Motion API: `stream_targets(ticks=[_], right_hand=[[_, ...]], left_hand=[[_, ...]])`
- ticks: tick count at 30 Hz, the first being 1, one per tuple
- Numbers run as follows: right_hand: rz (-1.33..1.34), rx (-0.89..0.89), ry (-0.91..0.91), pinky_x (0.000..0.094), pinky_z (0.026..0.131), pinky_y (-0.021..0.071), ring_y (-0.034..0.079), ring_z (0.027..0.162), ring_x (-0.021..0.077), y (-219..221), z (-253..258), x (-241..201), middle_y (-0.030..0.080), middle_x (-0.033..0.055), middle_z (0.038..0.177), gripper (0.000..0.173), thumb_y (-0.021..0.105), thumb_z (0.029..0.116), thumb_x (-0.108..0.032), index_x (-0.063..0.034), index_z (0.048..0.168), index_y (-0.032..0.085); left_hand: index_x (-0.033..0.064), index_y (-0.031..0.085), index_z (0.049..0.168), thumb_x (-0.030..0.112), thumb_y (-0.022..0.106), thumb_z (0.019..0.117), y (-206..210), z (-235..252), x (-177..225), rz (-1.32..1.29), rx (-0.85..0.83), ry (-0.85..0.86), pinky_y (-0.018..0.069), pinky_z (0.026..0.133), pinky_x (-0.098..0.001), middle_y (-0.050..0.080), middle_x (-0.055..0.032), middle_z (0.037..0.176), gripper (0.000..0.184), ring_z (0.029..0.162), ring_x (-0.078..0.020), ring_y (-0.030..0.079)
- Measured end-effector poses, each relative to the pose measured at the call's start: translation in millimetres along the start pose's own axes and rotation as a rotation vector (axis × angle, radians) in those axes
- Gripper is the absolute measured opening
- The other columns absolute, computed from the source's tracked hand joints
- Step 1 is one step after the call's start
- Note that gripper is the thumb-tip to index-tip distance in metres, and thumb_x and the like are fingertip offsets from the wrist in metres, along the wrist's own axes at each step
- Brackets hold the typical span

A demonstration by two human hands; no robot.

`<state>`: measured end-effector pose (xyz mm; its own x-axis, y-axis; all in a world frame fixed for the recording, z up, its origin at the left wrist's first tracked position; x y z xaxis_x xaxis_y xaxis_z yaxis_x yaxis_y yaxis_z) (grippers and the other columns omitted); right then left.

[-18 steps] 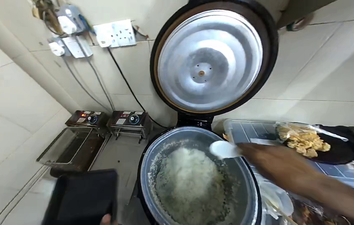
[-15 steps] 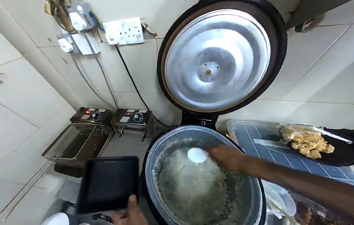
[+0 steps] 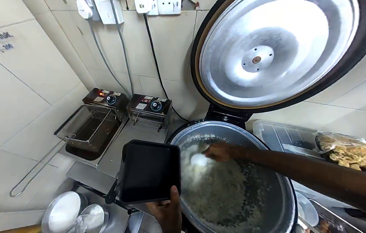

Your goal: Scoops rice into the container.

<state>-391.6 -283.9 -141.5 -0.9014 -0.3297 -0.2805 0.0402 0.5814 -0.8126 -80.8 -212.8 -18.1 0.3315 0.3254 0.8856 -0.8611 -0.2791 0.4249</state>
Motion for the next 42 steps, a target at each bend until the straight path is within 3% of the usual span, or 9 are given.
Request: stream_targets(ticks=[5,12,22,28,31,33,36,39,42], right_hand=[[0.008,-0.144,-0.024,0.0655,0.086,0.0509,0.069,0.103,0.0432,19.7,0.6,-41.8,0.072,0.0205,0.111,0.034,0.046,0.1084,-0.023,-0.0123,0.136,0.064],[0.052,-0.2,-0.098,0.0664,0.085,0.0506,0.069,0.1,0.0431,36.8,6.8,-59.2,0.072,0.0207,0.109,0.033,0.048,0.1084,-0.025,-0.0128,0.134,0.065],[-0.121,-0.343,-0.293,0.066,0.082,0.052,0.069,0.1,0.0424,79.5,-17.6,-129.1,0.071,0.0158,0.118,0.049,0.07,0.0918,-0.006,-0.0217,0.138,0.064],[-0.056,-0.448,-0.27,0.0637,0.08,0.05,0.067,0.095,0.0413,94.6,-39.8,-107.4,0.071,0.0187,0.1,0.021,0.065,0.0978,-0.017,-0.0114,0.117,0.073],[0.175,-0.442,-0.29,0.0591,0.09,0.0495,0.067,0.102,0.0398,91.1,-63.6,-91.8,0.071,0.0221,0.108,0.025,0.064,0.1,-0.012,-0.0034,0.122,0.072],[0.325,-0.439,-0.283,0.0544,0.097,0.0498,0.068,0.106,0.0364,77.5,-79.2,-89.8,0.071,0.0226,0.115,0.029,0.061,0.1017,-0.007,-0.0007,0.128,0.069],[0.54,-0.31,-0.304,0.0461,0.087,0.0565,0.07,0.09,0.0264,26.5,-103.8,-99.7,0.072,0.0186,0.103,0.025,0.055,0.105,-0.008,0.0023,0.123,0.069],[0.717,-0.033,-0.266,0.0327,0.068,0.0543,0.063,0.07,0.0132,-67.1,-144.8,-111.3,0.069,0.0096,0.085,0.025,0.049,0.1077,-0.014,0.0011,0.113,0.069],[0.804,0.213,-0.149,0.0219,0.062,0.0484,0.059,0.068,0.0057,-152.4,-198.1,-122.2,0.068,0.002,0.08,0.023,0.051,0.1066,-0.017,-0.006,0.11,0.072]], left_hand=[[0.0109,0.04,0.131,0.01,0.083,0.0772,0.4,2.2,-0.9,-0.003,0.004,0.02,0.0596,0.087,-0.019,0.069,0.0105,0.112,0.068,0.103,0.0025,0.068],[0.0136,0.042,0.13,0.013,0.084,0.0776,2.0,2.4,-0.3,-0.035,-0.015,0.028,0.0593,0.088,-0.0193,0.07,0.0115,0.112,0.067,0.105,0.0024,0.068],[0.0141,0.042,0.133,0.013,0.084,0.079,2.7,4.9,-1.2,-0.047,-0.066,0.047,0.0589,0.09,-0.0218,0.068,0.0102,0.115,0.068,0.107,-0.0007,0.067],[0.0062,0.039,0.134,0.017,0.083,0.0814,3.0,8.6,2.5,-0.043,-0.088,0.051,0.0586,0.091,-0.022,0.067,0.006,0.115,0.069,0.107,-0.0012,0.067],[0.0033,0.035,0.14,0.022,0.081,0.0831,-3.5,20.0,0.0,-0.096,-0.099,0.004,0.057,0.096,-0.0261,0.064,0.0041,0.121,0.075,0.111,-0.0024,0.065],[0.0068,0.027,0.148,0.029,0.081,0.0838,-9.7,32.6,-7.0,-0.158,-0.116,-0.098,0.0586,0.095,-0.0356,0.061,0.0004,0.128,0.087,0.113,-0.0089,0.065],[0.0197,0.022,0.153,0.022,0.089,0.0765,-12.5,56.7,-7.1,-0.355,-0.18,-0.247,0.0598,0.088,-0.0643,0.06,-0.0122,0.135,0.101,0.112,-0.036,0.069],[0.019,0.022,0.153,0.006,0.085,0.0767,-2.0,67.4,11.6,-0.376,-0.298,-0.313,0.0621,0.08,-0.0649,0.061,-0.0129,0.132,0.1,0.106,-0.0391,0.071],[0.0175,0.035,0.146,0.007,0.087,0.0778,25.0,46.5,17.9,-0.407,-0.459,-0.475,0.0619,0.08,-0.0643,0.066,-0.0121,0.126,0.086,0.104,-0.0381,0.072]])
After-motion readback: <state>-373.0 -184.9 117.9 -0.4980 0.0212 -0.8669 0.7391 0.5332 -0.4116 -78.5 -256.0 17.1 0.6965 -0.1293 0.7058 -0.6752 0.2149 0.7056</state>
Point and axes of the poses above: each hand's wrist, its own z-axis towards the middle knuckle, its own y-axis out of the palm, x = y × z, the point moved 10 cm from there along z, towards the middle knuckle
